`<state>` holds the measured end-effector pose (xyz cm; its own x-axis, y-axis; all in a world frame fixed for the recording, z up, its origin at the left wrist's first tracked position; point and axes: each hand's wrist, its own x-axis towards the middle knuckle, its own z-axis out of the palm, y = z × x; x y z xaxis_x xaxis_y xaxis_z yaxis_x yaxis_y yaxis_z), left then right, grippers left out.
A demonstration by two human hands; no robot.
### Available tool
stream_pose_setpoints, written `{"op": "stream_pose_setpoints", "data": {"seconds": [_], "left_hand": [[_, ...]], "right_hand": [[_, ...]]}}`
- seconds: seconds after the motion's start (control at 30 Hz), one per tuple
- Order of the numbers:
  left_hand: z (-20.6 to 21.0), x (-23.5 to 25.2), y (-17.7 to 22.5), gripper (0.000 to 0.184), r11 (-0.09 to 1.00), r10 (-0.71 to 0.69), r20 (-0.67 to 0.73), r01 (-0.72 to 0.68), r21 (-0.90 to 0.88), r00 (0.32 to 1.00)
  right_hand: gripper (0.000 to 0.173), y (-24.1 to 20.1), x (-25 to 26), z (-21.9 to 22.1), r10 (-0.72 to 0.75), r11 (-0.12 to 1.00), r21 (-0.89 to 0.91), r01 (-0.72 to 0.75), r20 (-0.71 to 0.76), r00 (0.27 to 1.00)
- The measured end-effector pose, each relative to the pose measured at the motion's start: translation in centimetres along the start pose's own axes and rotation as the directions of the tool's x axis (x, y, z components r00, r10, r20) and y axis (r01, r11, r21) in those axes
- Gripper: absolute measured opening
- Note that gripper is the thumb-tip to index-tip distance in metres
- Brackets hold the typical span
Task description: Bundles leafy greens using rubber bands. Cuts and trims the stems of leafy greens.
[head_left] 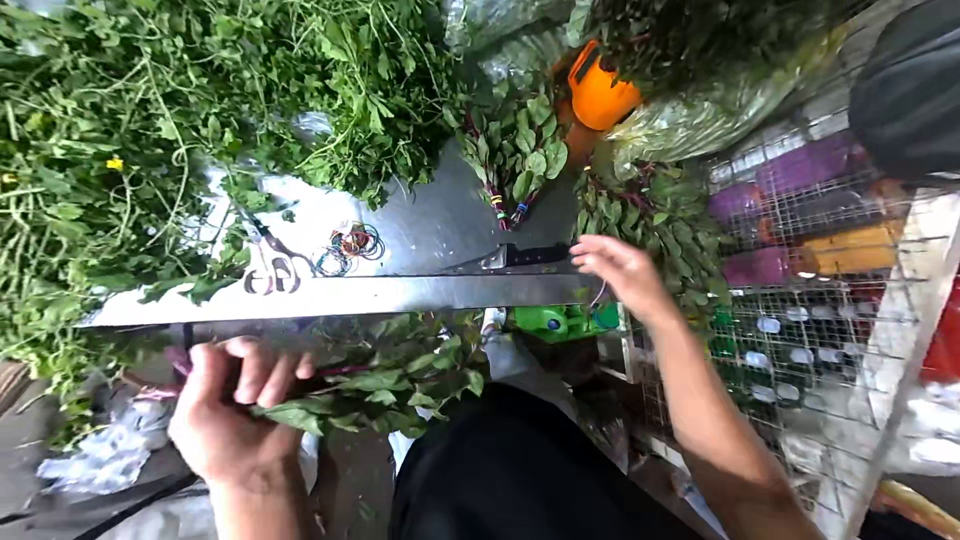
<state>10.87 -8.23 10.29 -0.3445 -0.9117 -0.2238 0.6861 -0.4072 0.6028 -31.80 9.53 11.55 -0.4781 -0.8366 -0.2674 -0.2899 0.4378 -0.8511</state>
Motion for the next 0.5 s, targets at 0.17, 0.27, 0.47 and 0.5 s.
{"op": "stream_pose_setpoints", "data": {"seconds": [0.17, 0.27, 0.47, 0.5], "left_hand": [[-3.3, -1.8, 2.6, 0.059, 0.973, 0.142, -0.150, -0.166, -0.163, 0.979], [-2.6, -2.7, 3.2, 0.060, 0.966, 0.235, -0.219, -0.251, -0.052, 0.947], [-1.9, -3.3, 3.7, 0.060, 0.946, 0.285, -0.319, -0.320, -0.060, 0.904], [-1.9, -3.4, 3.8, 0.059, 0.943, 0.285, -0.324, -0.324, -0.072, 0.902]], "right_hand": [[0.033, 1.5, 4.6, -4.3, -0.085, 0.996, -0.044, 0.077, -0.229, 0.970], [0.036, 2.3, 10.3, -5.4, -0.081, 0.980, -0.199, 0.027, -0.267, 0.960], [0.060, 5.9, 19.3, -3.6, 0.108, 0.805, -0.556, -0.207, -0.206, 0.973], [0.065, 7.0, 20.3, -3.6, 0.135, 0.777, -0.584, -0.233, -0.207, 0.969]]}}
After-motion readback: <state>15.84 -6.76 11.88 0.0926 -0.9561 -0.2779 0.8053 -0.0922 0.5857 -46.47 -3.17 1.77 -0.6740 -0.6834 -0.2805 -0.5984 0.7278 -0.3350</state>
